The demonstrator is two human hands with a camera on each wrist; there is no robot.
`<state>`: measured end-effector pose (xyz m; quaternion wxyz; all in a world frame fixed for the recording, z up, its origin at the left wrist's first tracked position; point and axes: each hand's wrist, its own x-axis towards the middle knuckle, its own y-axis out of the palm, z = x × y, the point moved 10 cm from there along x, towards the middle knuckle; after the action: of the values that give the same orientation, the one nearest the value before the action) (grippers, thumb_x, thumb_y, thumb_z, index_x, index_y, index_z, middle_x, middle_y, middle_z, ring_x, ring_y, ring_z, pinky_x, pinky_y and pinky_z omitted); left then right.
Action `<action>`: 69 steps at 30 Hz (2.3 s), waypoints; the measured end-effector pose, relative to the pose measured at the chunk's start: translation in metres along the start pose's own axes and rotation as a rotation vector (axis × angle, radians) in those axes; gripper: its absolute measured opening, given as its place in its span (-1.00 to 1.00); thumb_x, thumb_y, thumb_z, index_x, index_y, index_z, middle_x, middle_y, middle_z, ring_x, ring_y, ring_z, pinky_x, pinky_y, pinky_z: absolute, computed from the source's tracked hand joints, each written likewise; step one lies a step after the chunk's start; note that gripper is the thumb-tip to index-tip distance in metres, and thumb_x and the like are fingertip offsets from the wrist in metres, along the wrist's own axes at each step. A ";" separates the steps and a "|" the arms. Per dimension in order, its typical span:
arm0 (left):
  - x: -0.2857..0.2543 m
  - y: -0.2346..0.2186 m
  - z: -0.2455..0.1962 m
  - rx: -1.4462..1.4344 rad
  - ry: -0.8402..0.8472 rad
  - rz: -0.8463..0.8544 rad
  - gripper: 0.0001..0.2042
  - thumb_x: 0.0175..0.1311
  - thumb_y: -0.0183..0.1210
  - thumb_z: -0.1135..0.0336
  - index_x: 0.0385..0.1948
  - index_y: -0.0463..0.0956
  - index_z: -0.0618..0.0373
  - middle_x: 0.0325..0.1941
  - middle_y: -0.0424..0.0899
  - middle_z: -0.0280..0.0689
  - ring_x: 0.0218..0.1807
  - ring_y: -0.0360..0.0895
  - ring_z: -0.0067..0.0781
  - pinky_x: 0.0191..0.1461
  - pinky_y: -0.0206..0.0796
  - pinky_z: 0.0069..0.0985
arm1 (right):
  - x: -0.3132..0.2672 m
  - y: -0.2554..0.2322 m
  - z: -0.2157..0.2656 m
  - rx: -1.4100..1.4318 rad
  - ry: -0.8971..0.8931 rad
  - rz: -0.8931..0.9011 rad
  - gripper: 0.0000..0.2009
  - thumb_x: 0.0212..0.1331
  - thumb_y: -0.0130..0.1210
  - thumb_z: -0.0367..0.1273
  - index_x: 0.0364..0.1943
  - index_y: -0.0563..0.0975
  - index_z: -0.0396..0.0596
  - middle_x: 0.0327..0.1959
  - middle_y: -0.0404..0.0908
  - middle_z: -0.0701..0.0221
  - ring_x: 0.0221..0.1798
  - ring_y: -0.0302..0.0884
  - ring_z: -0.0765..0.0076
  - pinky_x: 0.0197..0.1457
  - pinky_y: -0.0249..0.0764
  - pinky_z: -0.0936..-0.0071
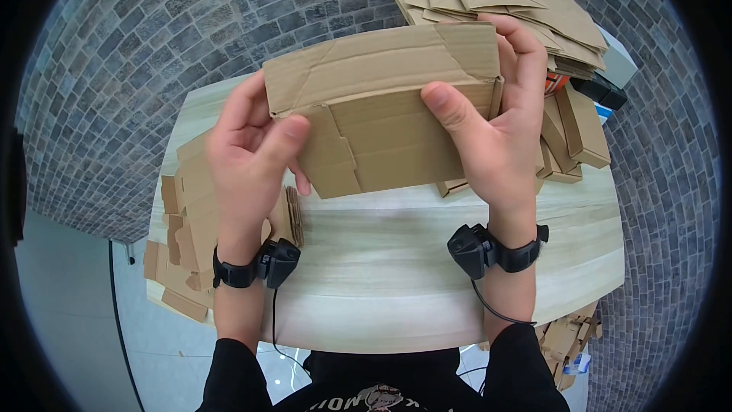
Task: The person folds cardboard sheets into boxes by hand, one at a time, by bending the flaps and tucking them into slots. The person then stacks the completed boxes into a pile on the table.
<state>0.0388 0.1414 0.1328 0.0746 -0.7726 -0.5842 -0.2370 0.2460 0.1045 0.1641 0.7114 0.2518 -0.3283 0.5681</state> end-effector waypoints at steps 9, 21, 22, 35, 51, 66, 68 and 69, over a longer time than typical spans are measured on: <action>0.001 0.001 0.004 -0.006 -0.030 0.049 -0.41 0.15 0.27 0.49 0.20 0.18 0.39 0.13 0.48 -0.03 0.01 0.56 -0.37 -0.63 0.43 -0.71 | 0.002 0.009 0.002 -0.096 -0.053 0.134 -0.41 0.16 0.22 -0.32 0.21 0.19 -0.14 0.21 0.40 0.15 0.19 0.39 0.29 0.26 0.32 0.38; 0.001 -0.002 0.005 0.010 -0.026 0.032 -0.41 0.14 0.27 0.51 0.21 0.18 0.37 0.10 0.51 -0.03 -0.03 0.57 -0.39 -0.64 0.41 -0.72 | 0.000 0.008 0.003 -0.122 -0.118 0.111 -0.41 0.16 0.21 -0.34 0.19 0.15 -0.17 0.24 0.35 0.14 0.22 0.34 0.29 0.27 0.29 0.36; 0.001 -0.002 0.005 0.010 -0.026 0.031 -0.41 0.14 0.27 0.51 0.21 0.18 0.37 0.10 0.51 -0.03 -0.03 0.57 -0.39 -0.64 0.41 -0.72 | 0.000 0.008 0.003 -0.123 -0.119 0.109 -0.41 0.17 0.21 -0.35 0.19 0.14 -0.16 0.25 0.33 0.14 0.21 0.34 0.28 0.27 0.29 0.36; 0.001 -0.003 0.000 0.027 0.024 0.034 -0.41 0.15 0.27 0.49 0.22 0.19 0.30 0.06 0.54 -0.05 -0.04 0.58 -0.41 -0.64 0.39 -0.73 | 0.000 0.011 0.013 -0.135 -0.218 0.125 -0.38 0.13 0.20 -0.45 0.20 0.08 -0.05 0.31 0.23 0.05 0.23 0.32 0.26 0.28 0.28 0.36; 0.000 -0.001 0.000 0.024 -0.001 0.025 -0.44 0.15 0.25 0.50 0.18 0.19 0.25 0.00 0.55 -0.04 -0.18 0.60 -0.46 -0.70 0.34 -0.72 | -0.003 0.010 0.003 -0.150 -0.146 0.131 -0.38 0.16 0.22 -0.41 0.18 0.05 -0.08 0.20 0.36 0.11 0.12 0.42 0.27 0.19 0.35 0.37; 0.002 -0.007 0.002 0.050 -0.059 0.002 -0.49 0.11 0.28 0.50 0.09 0.26 0.39 0.03 0.54 -0.08 -0.08 0.60 -0.46 -0.68 0.37 -0.77 | -0.003 0.006 -0.005 -0.122 0.020 0.083 -0.35 0.08 0.30 -0.37 0.17 0.13 -0.14 0.05 0.44 0.18 0.12 0.41 0.33 0.17 0.39 0.41; 0.002 -0.008 0.002 0.054 -0.063 -0.003 -0.49 0.11 0.28 0.50 0.09 0.26 0.39 0.04 0.54 -0.08 -0.07 0.60 -0.46 -0.67 0.37 -0.77 | -0.003 0.006 -0.004 -0.115 0.020 0.079 -0.35 0.06 0.32 -0.38 0.17 0.15 -0.15 0.03 0.44 0.20 0.11 0.42 0.35 0.13 0.41 0.44; 0.002 -0.009 0.002 0.059 -0.067 -0.009 -0.49 0.11 0.29 0.50 0.09 0.27 0.39 0.05 0.54 -0.08 -0.06 0.60 -0.46 -0.66 0.37 -0.77 | -0.003 0.007 -0.004 -0.115 0.020 0.079 -0.35 0.06 0.32 -0.38 0.17 0.15 -0.15 0.03 0.44 0.20 0.11 0.42 0.35 0.13 0.41 0.44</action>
<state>0.0310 0.1468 0.1307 0.0767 -0.7751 -0.5964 -0.1943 0.2394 0.1071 0.1596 0.7050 0.1918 -0.3629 0.5784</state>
